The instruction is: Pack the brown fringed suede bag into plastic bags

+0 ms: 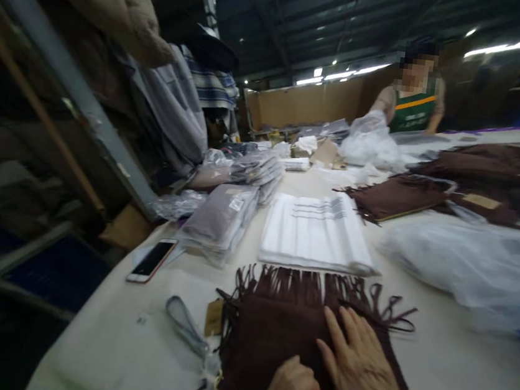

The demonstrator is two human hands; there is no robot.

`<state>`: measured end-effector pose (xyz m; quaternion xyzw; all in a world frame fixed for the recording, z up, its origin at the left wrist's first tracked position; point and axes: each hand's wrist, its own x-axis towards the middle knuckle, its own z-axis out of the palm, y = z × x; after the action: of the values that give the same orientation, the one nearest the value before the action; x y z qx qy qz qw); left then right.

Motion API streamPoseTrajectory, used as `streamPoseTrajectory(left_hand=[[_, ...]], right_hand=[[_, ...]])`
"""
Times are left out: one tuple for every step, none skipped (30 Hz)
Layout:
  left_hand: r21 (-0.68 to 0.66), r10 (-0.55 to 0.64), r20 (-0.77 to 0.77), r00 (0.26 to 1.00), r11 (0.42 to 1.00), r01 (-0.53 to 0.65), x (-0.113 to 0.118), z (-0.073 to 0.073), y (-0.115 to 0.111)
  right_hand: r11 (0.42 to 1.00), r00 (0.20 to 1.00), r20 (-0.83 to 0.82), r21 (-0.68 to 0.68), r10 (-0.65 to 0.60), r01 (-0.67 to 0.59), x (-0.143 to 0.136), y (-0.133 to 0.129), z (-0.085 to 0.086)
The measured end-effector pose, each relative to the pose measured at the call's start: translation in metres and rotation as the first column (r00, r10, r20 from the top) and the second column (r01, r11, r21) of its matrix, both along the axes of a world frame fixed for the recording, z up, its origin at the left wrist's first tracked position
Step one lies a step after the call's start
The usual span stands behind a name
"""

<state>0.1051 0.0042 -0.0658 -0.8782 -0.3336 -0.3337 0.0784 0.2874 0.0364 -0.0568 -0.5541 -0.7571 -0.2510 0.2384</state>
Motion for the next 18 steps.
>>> streamPoseTrajectory(left_hand=[[-0.016, 0.06, 0.042, 0.997, 0.998, -0.059, -0.019, 0.012, 0.01], [-0.026, 0.17, 0.051, 0.984, 0.985, -0.169, -0.04, 0.024, 0.022], [-0.046, 0.277, 0.015, 0.961, 0.96, -0.276, -0.064, 0.034, 0.033], [-0.053, 0.322, -0.003, 0.947, 0.945, -0.322, -0.087, 0.043, 0.043], [-0.055, 0.348, -0.018, 0.937, 0.936, -0.349, -0.109, 0.048, 0.052], [-0.063, 0.347, -0.05, 0.937, 0.935, -0.349, -0.129, 0.05, 0.058], [-0.077, 0.32, -0.088, 0.943, 0.942, -0.327, -0.145, 0.051, 0.062], [-0.089, 0.29, -0.125, 0.949, 0.949, -0.302, -0.157, 0.05, 0.063], [-0.101, 0.257, -0.159, 0.953, 0.956, -0.275, -0.164, 0.048, 0.063], [-0.116, 0.228, -0.191, 0.955, 0.96, -0.253, -0.168, 0.046, 0.061], [-0.14, 0.206, -0.229, 0.951, 0.96, -0.242, -0.168, 0.045, 0.058], [-0.169, 0.188, -0.271, 0.944, 0.956, -0.239, -0.166, 0.045, 0.057], [-0.201, 0.172, -0.314, 0.934, 0.949, -0.242, -0.162, 0.046, 0.056], [-0.232, 0.155, -0.355, 0.922, 0.941, -0.247, -0.158, 0.047, 0.057], [-0.257, 0.138, -0.39, 0.91, 0.933, -0.252, -0.154, 0.049, 0.059], [-0.273, 0.123, -0.417, 0.901, 0.928, -0.253, -0.151, 0.052, 0.062], [-0.279, 0.111, -0.434, 0.894, 0.927, -0.25, -0.149, 0.054, 0.065], [-0.28, 0.102, -0.448, 0.888, 0.927, -0.248, -0.15, 0.056, 0.067]], right_hand=[[1.0, 1.0, 0.003, 0.022, 0.019, -0.019, 0.002, 0.002, -0.003], [0.999, 0.999, 0.009, 0.039, 0.033, -0.033, 0.003, 0.004, -0.006], [0.998, 0.999, 0.009, 0.044, 0.046, -0.047, 0.005, 0.005, -0.007], [0.997, 0.998, 0.01, 0.05, 0.057, -0.058, 0.005, 0.005, -0.008], [0.996, 0.998, 0.013, 0.056, 0.062, -0.063, 0.006, 0.005, -0.008], [0.996, 0.998, 0.018, 0.056, 0.066, -0.067, 0.006, 0.005, -0.008], [0.996, 0.997, 0.026, 0.054, 0.073, -0.074, 0.007, 0.004, -0.008], [0.995, 0.996, 0.034, 0.051, 0.08, -0.082, 0.007, 0.004, -0.008], [0.995, 0.996, 0.04, 0.05, 0.086, -0.088, 0.007, 0.004, -0.009], [0.994, 0.995, 0.041, 0.05, 0.09, -0.092, 0.007, 0.004, -0.009], [0.994, 0.995, 0.038, 0.048, 0.093, -0.095, 0.007, 0.004, -0.01], [0.994, 0.995, 0.033, 0.048, 0.093, -0.095, 0.007, 0.004, -0.01], [0.995, 0.996, 0.026, 0.047, 0.089, -0.091, 0.007, 0.004, -0.01], [0.995, 0.996, 0.022, 0.042, 0.088, -0.089, 0.007, 0.004, -0.01], [0.995, 0.996, 0.018, 0.036, 0.089, -0.09, 0.007, 0.004, -0.01], [0.996, 0.996, 0.012, 0.031, 0.089, -0.089, 0.007, 0.004, -0.01], [0.996, 0.996, 0.004, 0.026, 0.086, -0.086, 0.007, 0.004, -0.01], [0.996, 0.997, -0.004, 0.023, 0.081, -0.08, 0.007, 0.004, -0.01]])
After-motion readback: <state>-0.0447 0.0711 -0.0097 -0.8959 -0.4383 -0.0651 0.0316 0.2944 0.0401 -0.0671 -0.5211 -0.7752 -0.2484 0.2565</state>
